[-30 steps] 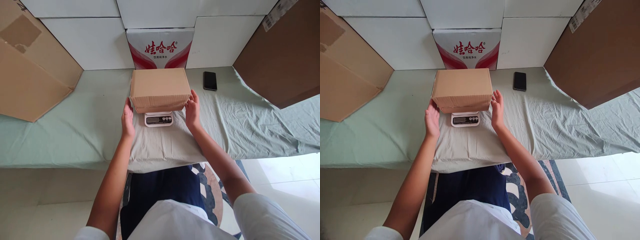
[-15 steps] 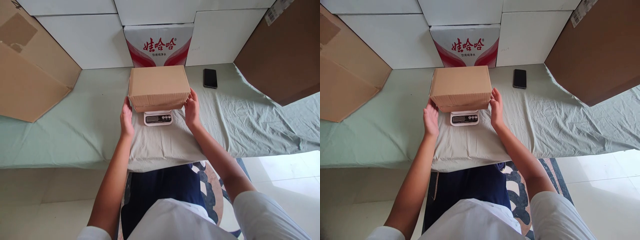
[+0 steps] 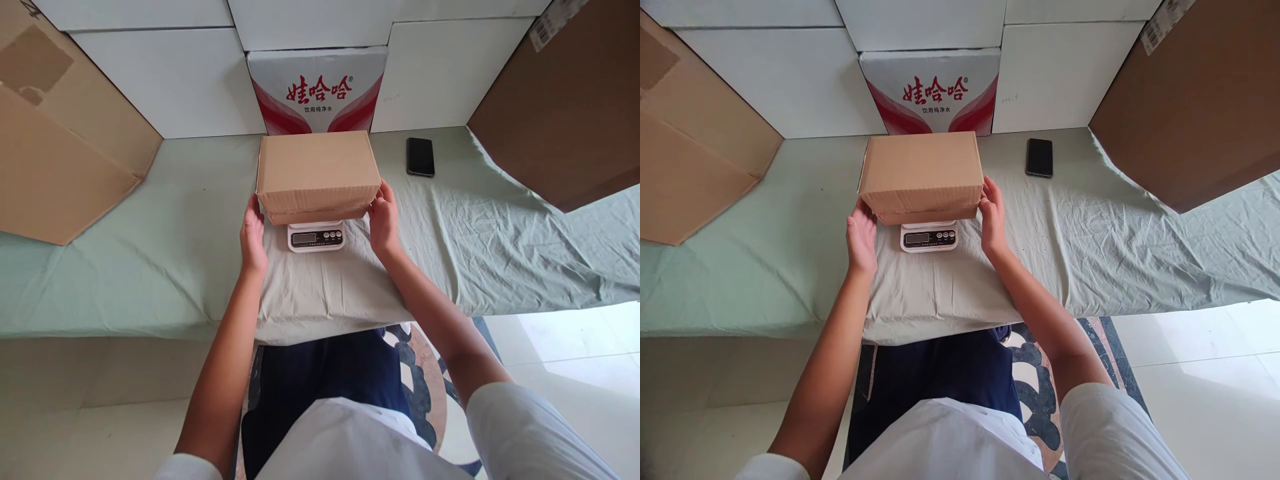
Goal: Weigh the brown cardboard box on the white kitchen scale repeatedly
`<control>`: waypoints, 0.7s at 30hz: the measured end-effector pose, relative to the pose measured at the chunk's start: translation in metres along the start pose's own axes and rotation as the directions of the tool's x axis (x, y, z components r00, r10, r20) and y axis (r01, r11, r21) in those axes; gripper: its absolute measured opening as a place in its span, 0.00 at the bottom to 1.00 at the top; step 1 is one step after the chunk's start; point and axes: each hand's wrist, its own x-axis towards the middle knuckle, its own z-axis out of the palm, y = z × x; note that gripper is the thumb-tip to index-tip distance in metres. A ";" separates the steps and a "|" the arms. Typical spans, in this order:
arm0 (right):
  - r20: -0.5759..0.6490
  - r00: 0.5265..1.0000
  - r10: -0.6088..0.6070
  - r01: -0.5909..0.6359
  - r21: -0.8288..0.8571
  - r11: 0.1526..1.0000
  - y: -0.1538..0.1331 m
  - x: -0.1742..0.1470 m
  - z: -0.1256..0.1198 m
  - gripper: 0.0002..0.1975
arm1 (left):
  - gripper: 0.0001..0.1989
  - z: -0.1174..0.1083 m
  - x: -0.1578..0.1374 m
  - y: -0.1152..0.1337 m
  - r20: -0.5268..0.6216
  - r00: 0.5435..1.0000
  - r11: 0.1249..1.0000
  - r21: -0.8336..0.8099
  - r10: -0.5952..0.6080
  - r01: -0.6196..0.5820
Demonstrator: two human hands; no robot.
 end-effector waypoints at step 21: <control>0.116 0.990 -0.080 0.090 -0.081 0.993 -0.022 -0.016 0.011 0.33 | 0.59 0.010 -0.005 0.013 0.078 0.997 0.999 -0.039 0.003 0.000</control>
